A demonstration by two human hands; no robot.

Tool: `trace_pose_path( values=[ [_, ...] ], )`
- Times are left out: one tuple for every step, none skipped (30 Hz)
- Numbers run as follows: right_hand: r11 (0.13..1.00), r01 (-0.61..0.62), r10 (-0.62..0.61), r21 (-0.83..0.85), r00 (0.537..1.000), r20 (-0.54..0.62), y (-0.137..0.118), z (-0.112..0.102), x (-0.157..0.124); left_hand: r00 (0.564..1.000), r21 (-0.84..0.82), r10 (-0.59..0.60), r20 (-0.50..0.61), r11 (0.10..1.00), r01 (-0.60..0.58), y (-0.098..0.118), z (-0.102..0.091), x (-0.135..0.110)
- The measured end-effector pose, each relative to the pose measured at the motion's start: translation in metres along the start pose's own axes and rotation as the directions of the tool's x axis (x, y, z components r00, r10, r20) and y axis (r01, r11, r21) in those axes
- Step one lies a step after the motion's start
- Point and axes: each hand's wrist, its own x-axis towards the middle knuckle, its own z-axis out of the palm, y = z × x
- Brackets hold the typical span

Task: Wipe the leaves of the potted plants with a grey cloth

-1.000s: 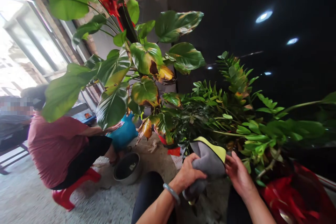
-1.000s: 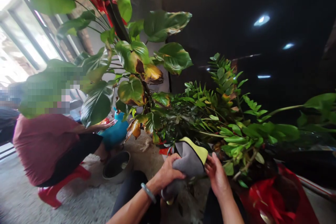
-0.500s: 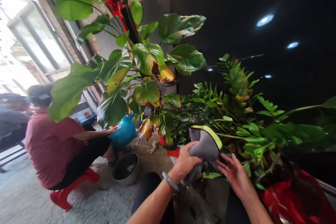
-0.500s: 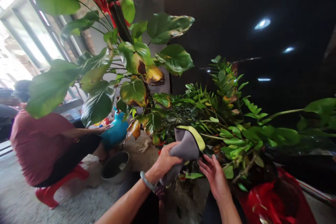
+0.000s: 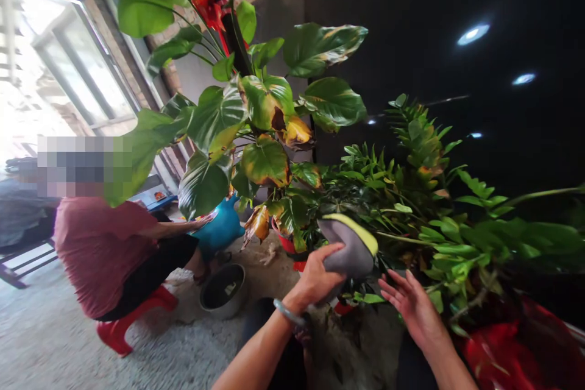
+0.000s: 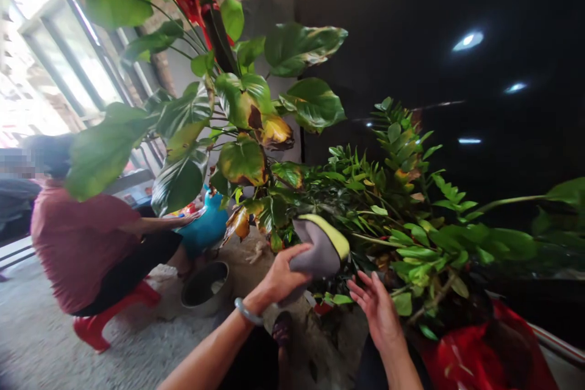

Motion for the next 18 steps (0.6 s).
trace_pose_path(
  values=[
    [1.000,0.004,-0.004,-0.001,1.000,-0.006,0.000,-0.001,0.000,0.998,0.022,-0.036,0.055,0.999,0.035,-0.007,-0.002,-0.007],
    [1.000,0.004,-0.004,-0.003,1.000,-0.008,0.000,-0.002,0.000,0.993,0.023,-0.063,0.099,0.998,0.061,-0.011,-0.005,-0.014],
    [1.000,0.000,0.000,-0.007,1.000,-0.006,0.000,-0.003,0.000,0.989,0.002,-0.078,0.126,0.997,0.078,-0.011,-0.010,-0.020],
    [1.000,-0.006,0.006,-0.010,1.000,-0.001,0.000,-0.004,0.001,0.989,-0.031,-0.079,0.126,0.996,0.084,-0.007,-0.015,-0.023],
    [1.000,-0.013,0.013,-0.013,1.000,0.005,-0.001,-0.005,0.001,0.993,-0.069,-0.063,0.097,0.995,0.070,0.000,-0.020,-0.023],
    [1.000,-0.019,0.019,-0.015,1.000,0.011,-0.001,-0.005,0.001,0.999,-0.102,-0.031,0.043,0.994,0.035,0.009,-0.025,-0.020],
    [1.000,-0.024,0.024,-0.018,1.000,0.015,-0.001,-0.004,0.001,1.000,-0.122,0.009,-0.029,0.992,-0.013,0.018,-0.029,-0.015],
    [0.999,-0.028,0.029,-0.021,0.999,0.017,-0.002,-0.004,0.001,0.992,-0.129,0.051,-0.112,0.989,-0.066,0.027,-0.033,-0.009],
    [0.999,-0.032,0.032,-0.025,0.999,0.015,-0.002,-0.003,0.001,0.978,-0.126,0.085,-0.192,0.986,-0.110,0.033,-0.037,-0.003],
    [0.999,-0.035,0.035,-0.028,0.999,0.016,-0.002,-0.002,0.001,0.960,-0.118,0.106,-0.259,0.983,-0.141,0.036,-0.039,0.003],
    [0.999,-0.036,0.037,-0.029,0.999,0.015,-0.002,-0.001,0.001,0.946,-0.109,0.113,-0.305,0.982,-0.152,0.035,-0.040,0.007],
    [0.999,-0.036,0.036,-0.027,0.999,0.015,-0.001,0.000,0.000,0.938,-0.097,0.105,-0.330,0.985,-0.144,0.030,-0.041,0.008],
    [0.999,-0.035,0.035,-0.024,0.999,0.012,-0.001,0.001,-0.001,0.939,-0.081,0.082,-0.334,0.990,-0.115,0.022,-0.042,0.007],
    [0.999,-0.033,0.033,-0.021,0.999,0.006,-0.002,0.001,-0.001,0.944,-0.065,0.047,-0.326,0.995,-0.072,0.012,-0.042,0.004],
    [0.999,-0.031,0.031,-0.017,1.000,-0.002,-0.002,0.000,-0.002,0.949,-0.052,-0.003,-0.315,0.999,-0.014,0.002,-0.043,-0.002],
    [0.999,-0.029,0.029,-0.013,1.000,-0.010,-0.002,0.000,-0.002,0.951,-0.047,-0.060,-0.305,0.998,0.047,-0.008,-0.044,-0.009],
    [0.999,-0.030,0.029,-0.013,0.999,-0.015,-0.003,-0.001,-0.003,0.947,-0.052,-0.112,-0.299,0.993,0.101,-0.014,-0.046,-0.016],
    [0.999,-0.030,0.030,-0.014,0.999,-0.018,-0.004,-0.001,-0.003,0.942,-0.065,-0.149,-0.301,0.989,0.136,-0.017,-0.048,-0.022]
  ],
)
